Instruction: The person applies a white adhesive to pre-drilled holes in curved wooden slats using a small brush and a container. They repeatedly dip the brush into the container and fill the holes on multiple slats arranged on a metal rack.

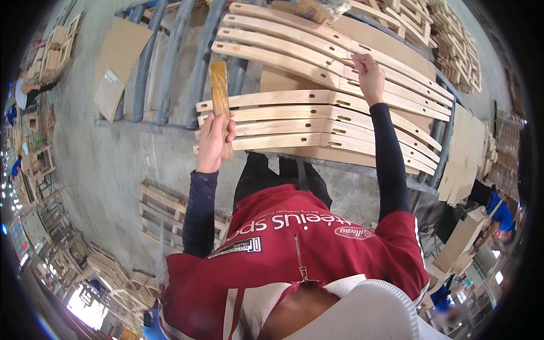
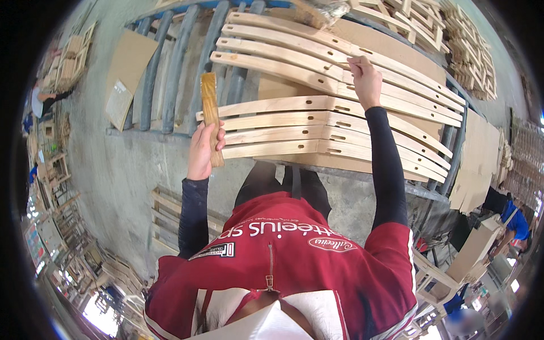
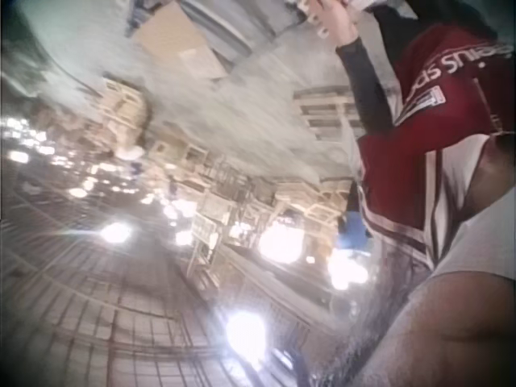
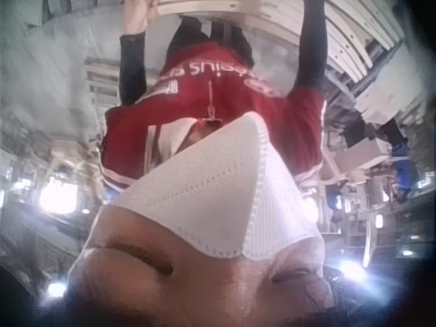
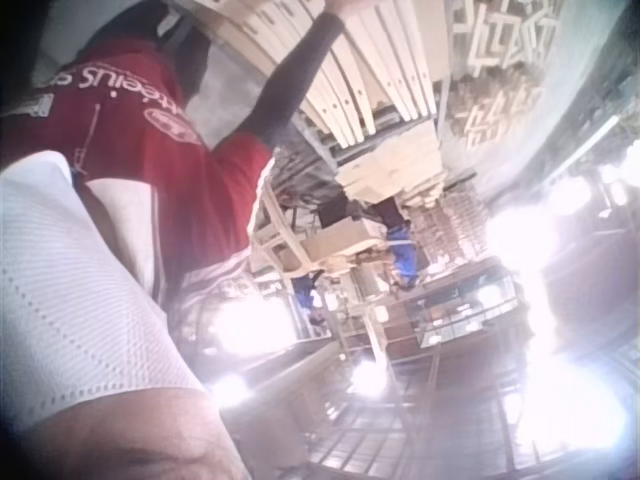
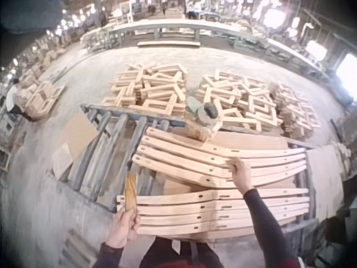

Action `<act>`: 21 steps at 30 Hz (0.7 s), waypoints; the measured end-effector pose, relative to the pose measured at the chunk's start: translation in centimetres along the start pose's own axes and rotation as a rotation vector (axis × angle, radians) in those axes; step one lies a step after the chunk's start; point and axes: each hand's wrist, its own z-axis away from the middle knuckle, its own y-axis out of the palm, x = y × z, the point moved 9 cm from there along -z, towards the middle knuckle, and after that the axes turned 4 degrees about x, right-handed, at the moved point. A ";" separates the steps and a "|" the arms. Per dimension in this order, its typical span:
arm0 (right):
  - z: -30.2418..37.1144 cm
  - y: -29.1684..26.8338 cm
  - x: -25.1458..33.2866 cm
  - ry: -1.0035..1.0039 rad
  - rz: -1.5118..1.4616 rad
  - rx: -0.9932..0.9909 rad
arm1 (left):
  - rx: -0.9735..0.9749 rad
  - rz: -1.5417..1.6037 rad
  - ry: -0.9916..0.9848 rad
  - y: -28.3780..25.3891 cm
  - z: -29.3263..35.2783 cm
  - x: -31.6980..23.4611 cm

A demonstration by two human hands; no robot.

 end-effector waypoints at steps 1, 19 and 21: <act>0.7 -1.5 0.2 0.033 -0.062 -0.038 | 0.046 -0.031 -0.016 1.0 -1.1 -0.3; 31.5 -20.1 -17.2 0.699 -0.888 -1.012 | 0.254 -1.145 0.600 42.7 -40.0 3.3; 31.5 -20.2 -16.8 0.742 -0.909 -1.038 | 0.173 -1.207 0.548 43.4 -42.7 3.9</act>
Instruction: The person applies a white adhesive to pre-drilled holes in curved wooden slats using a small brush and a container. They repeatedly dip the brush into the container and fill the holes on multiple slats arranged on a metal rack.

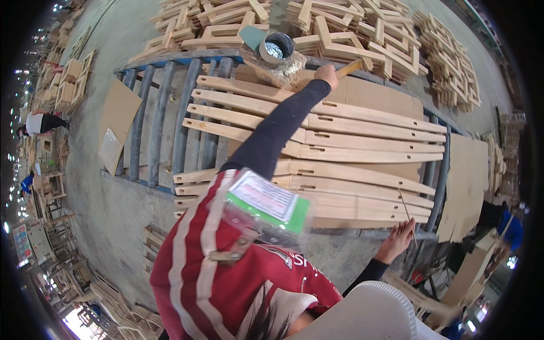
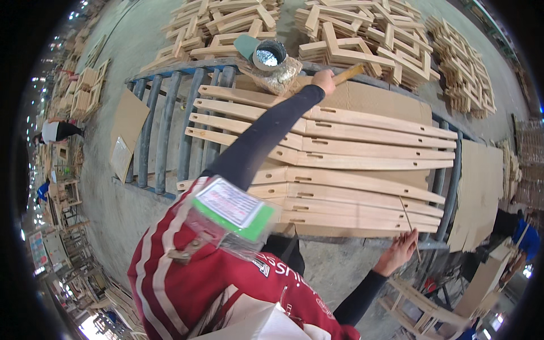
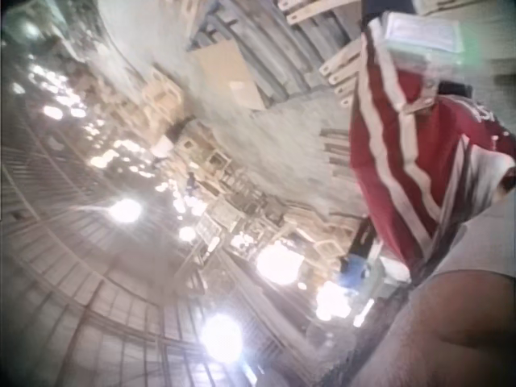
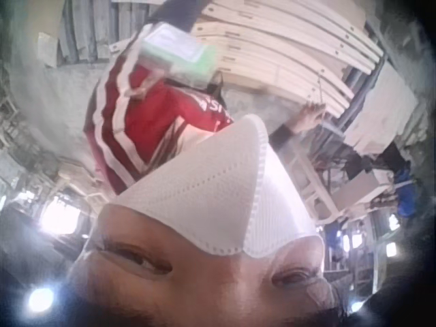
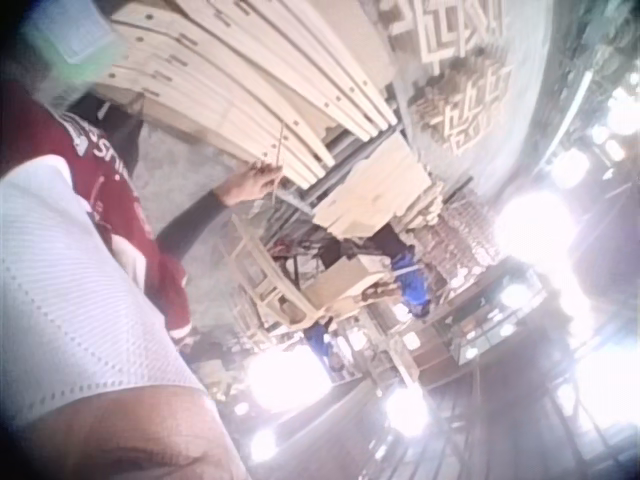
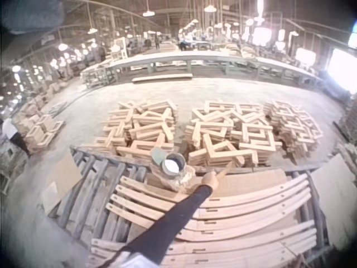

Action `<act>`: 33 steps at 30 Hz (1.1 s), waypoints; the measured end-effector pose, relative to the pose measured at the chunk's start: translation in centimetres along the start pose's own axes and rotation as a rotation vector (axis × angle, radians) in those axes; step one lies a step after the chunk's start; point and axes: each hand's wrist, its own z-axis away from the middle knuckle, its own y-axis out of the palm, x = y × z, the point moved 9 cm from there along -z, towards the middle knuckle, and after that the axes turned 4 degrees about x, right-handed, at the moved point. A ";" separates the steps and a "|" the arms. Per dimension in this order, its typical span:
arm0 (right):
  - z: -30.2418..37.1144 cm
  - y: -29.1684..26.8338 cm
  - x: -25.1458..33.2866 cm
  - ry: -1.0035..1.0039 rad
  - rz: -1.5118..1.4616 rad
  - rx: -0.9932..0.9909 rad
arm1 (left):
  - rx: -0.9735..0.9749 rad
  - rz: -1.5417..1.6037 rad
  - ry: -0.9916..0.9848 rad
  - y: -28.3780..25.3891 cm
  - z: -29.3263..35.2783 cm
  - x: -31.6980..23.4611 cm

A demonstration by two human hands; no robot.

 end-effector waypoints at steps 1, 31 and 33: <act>-0.5 0.5 0.2 0.014 0.006 0.022 | 0.001 -0.036 -0.031 0.6 -0.9 1.5; 31.7 44.6 -20.0 0.423 0.263 1.537 | -1.017 1.144 -0.284 -32.0 53.1 19.9; 40.4 44.5 -20.9 0.468 0.269 1.713 | -1.184 1.170 -0.535 -27.5 66.0 24.0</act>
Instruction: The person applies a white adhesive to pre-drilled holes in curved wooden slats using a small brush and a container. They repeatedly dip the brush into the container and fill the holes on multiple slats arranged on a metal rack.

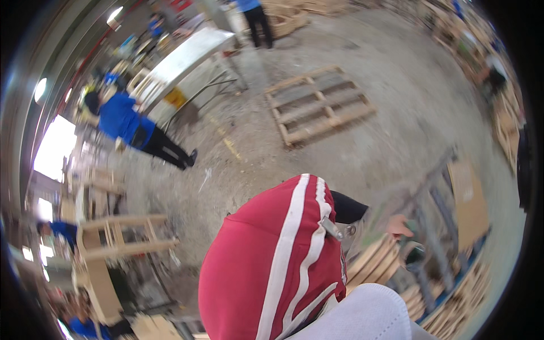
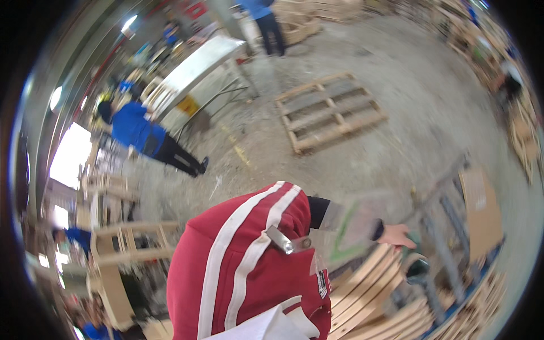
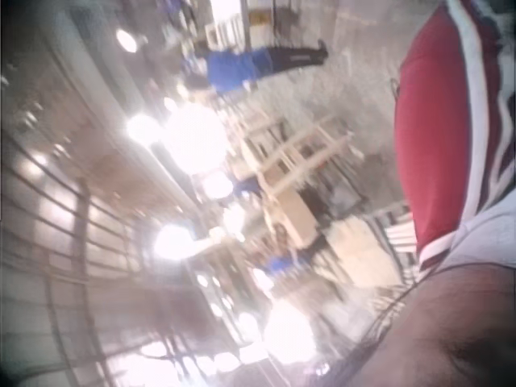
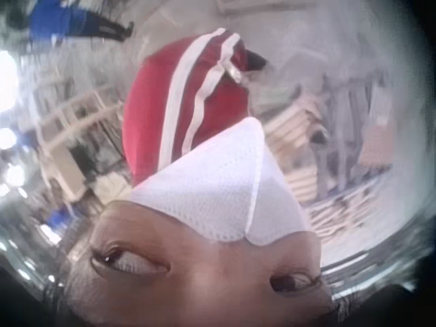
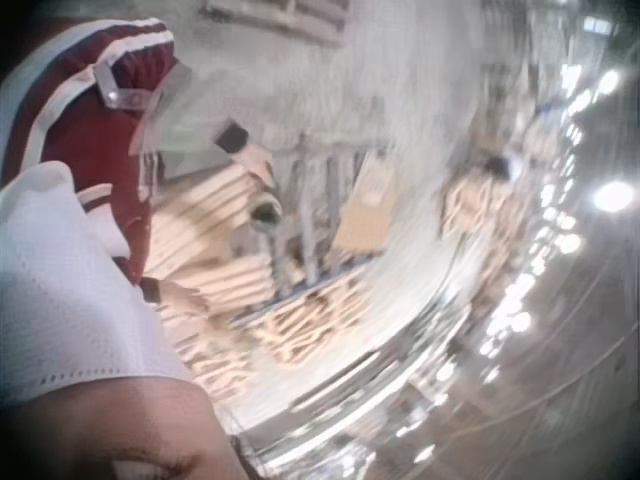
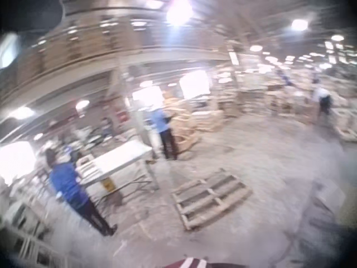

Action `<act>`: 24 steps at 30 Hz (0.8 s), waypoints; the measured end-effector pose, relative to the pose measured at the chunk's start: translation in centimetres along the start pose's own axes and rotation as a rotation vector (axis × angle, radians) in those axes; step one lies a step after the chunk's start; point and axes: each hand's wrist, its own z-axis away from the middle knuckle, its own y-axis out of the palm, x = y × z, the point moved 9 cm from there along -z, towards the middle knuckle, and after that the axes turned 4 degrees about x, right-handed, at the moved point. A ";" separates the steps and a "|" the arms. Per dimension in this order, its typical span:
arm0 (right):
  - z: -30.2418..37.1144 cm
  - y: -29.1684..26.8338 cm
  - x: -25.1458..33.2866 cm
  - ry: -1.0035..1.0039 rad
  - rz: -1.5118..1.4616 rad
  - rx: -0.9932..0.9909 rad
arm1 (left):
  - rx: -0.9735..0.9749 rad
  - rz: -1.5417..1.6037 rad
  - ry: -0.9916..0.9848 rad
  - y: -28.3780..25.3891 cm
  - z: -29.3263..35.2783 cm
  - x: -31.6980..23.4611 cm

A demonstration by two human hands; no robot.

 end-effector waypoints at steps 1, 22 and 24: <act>-1.4 2.8 -0.5 0.011 0.011 0.057 | -0.257 0.224 0.184 -4.4 3.6 -0.7; 5.6 36.2 -6.7 0.037 0.087 0.484 | -0.927 0.771 0.248 -37.9 31.2 1.0; 5.6 36.7 -6.5 0.032 0.089 0.486 | -0.919 0.879 0.307 -37.9 31.1 0.0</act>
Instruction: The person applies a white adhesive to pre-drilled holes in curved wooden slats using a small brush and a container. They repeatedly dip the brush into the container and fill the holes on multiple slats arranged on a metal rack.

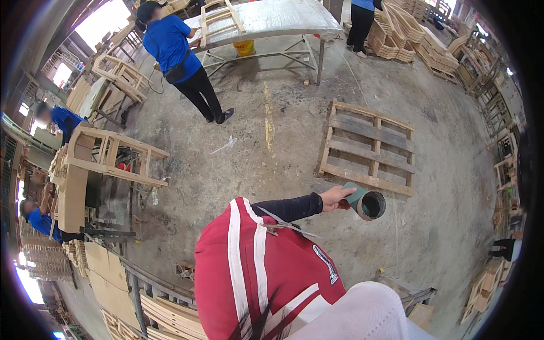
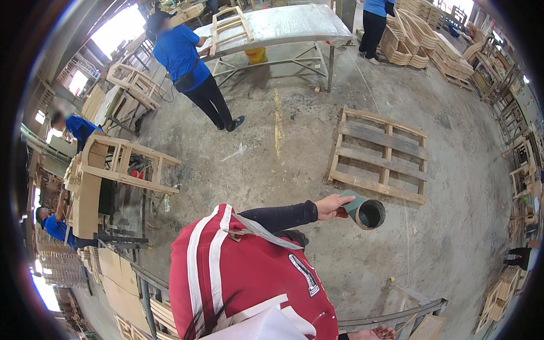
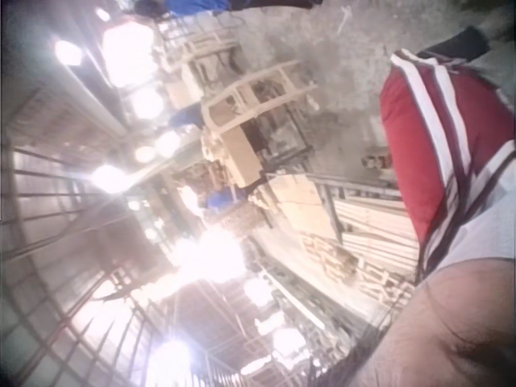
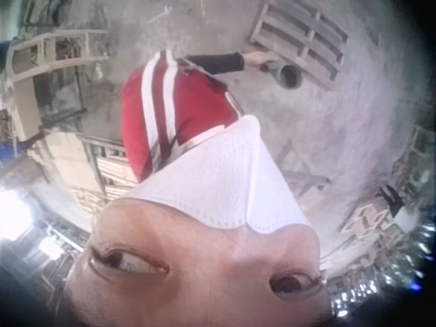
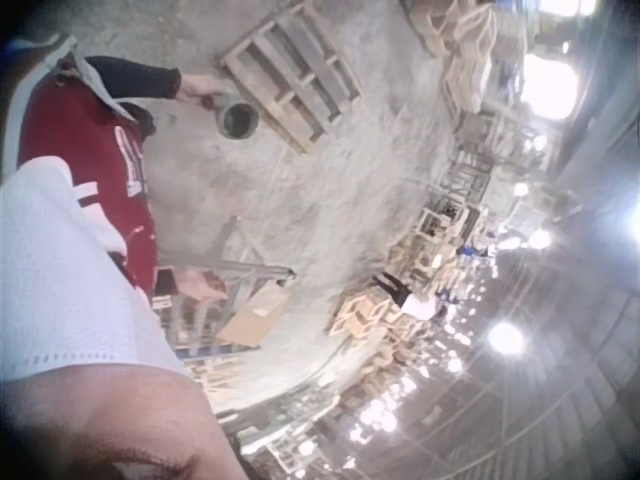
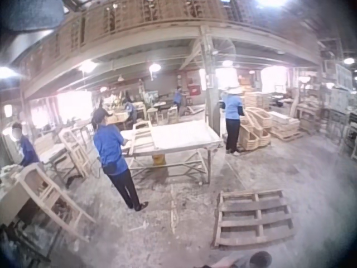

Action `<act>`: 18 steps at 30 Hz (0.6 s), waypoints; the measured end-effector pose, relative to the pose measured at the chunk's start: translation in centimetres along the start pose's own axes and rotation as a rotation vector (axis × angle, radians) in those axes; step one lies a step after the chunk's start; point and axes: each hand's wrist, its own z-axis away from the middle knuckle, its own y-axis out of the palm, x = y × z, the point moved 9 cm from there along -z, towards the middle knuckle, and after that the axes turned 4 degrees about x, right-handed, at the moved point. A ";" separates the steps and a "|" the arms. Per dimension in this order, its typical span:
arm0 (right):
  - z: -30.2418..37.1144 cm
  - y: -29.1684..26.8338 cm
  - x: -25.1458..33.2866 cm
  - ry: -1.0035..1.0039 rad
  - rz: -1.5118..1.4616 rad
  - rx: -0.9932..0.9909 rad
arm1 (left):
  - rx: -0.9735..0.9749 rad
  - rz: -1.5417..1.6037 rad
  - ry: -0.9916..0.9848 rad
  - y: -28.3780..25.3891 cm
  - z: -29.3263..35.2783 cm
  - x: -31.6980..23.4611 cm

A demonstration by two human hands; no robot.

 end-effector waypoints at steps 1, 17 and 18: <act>0.0 0.1 0.1 -0.004 0.003 0.000 | 0.005 0.021 0.012 0.3 0.1 -0.5; -1.1 1.7 -5.6 0.182 0.145 0.231 | -0.127 0.331 0.328 -9.6 11.7 -7.3; -1.0 3.7 -5.9 0.170 0.141 0.303 | -0.198 0.371 0.359 -11.3 13.6 -7.4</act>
